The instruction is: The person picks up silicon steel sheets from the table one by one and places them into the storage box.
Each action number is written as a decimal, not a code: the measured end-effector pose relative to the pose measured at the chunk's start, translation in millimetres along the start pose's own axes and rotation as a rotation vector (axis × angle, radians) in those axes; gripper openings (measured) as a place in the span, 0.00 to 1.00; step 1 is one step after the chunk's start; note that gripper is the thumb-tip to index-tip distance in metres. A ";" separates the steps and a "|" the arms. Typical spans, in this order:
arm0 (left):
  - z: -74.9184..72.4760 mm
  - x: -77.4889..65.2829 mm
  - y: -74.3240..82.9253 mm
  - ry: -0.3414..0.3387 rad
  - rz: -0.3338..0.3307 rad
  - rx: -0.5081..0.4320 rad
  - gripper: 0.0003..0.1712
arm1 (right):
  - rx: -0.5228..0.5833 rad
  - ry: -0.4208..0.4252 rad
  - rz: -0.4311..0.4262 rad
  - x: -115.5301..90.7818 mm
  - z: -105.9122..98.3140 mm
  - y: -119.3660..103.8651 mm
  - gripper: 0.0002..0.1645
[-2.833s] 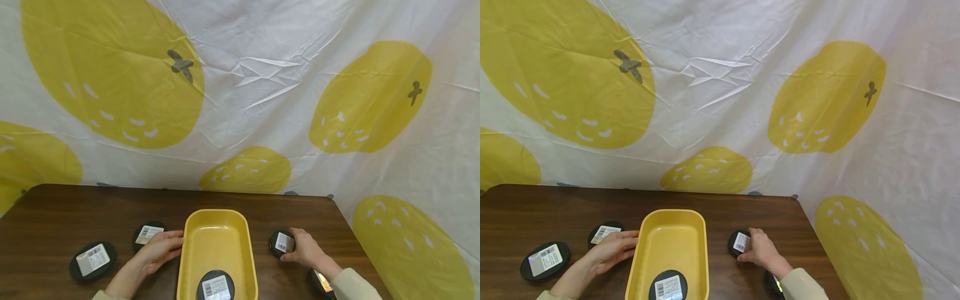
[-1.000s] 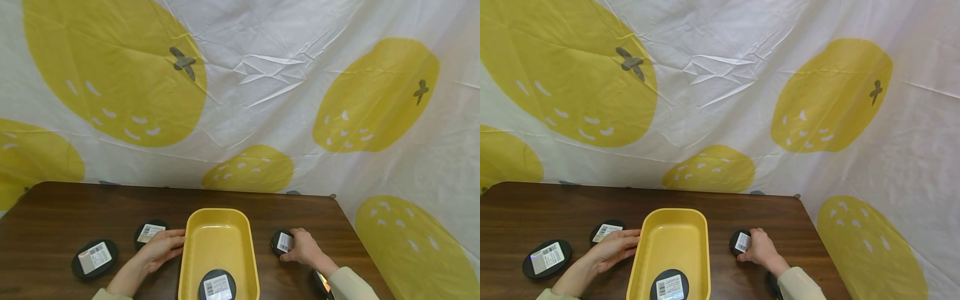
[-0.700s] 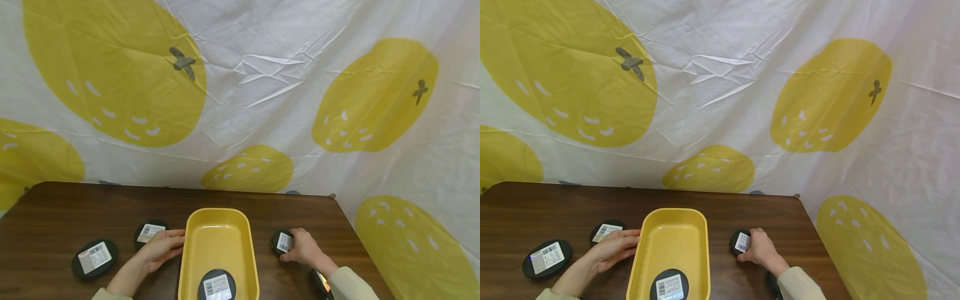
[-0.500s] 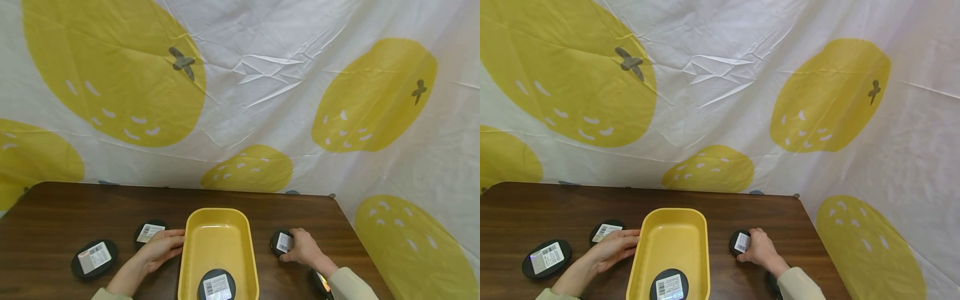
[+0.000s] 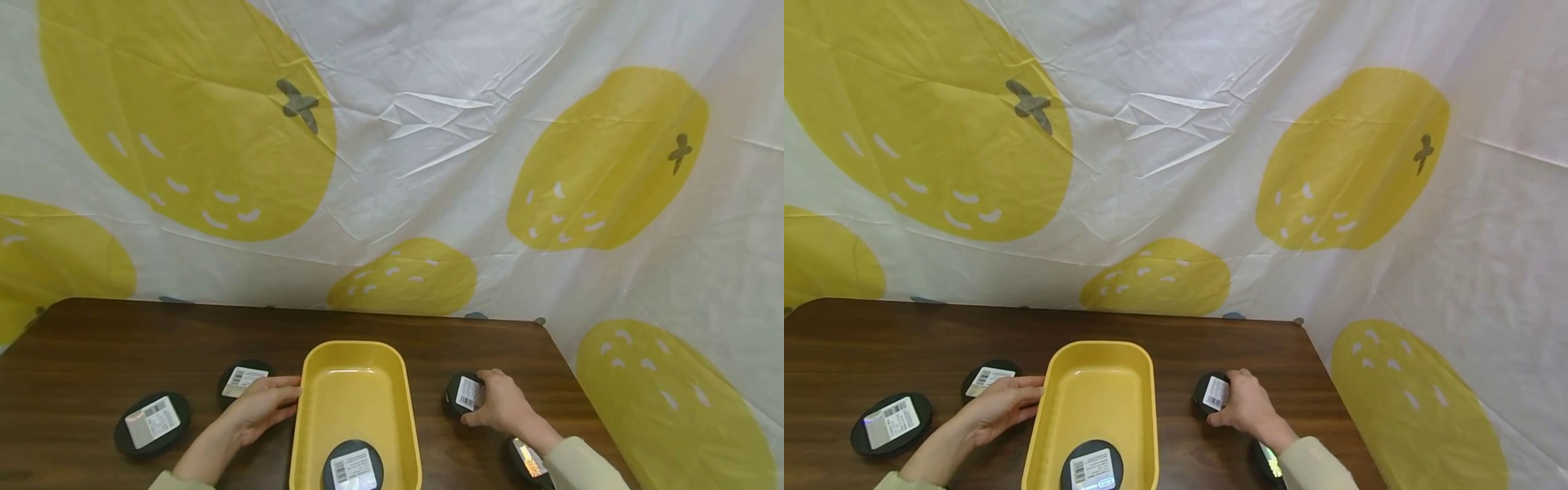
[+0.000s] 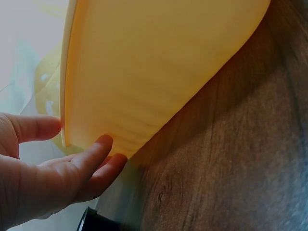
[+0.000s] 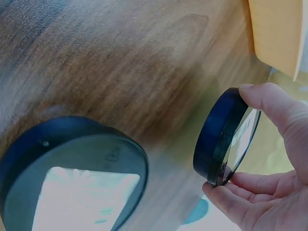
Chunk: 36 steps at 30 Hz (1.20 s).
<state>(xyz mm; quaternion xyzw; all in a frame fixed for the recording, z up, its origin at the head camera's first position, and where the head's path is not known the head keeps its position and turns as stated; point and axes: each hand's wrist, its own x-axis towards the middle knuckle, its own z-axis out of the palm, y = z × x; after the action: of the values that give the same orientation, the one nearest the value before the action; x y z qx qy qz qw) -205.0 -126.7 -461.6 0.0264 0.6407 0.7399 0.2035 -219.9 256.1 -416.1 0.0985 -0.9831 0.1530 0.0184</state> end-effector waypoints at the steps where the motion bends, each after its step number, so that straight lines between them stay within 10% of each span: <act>1: 0.1 0.1 0.0 0.000 0.000 0.000 0.31 | -0.001 0.001 -0.001 -0.5 -1.8 -0.7 0.48; 36: -1.6 -1.2 0.2 -0.019 0.008 -0.001 0.30 | -0.047 0.006 -0.073 1.4 -58.4 -35.3 0.48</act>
<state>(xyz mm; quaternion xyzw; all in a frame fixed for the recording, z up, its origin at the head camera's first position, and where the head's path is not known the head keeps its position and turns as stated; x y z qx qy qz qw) -204.5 -128.6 -461.4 0.0359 0.6383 0.7407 0.2064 -213.9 240.7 -349.9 0.1335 -0.9821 0.1294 0.0293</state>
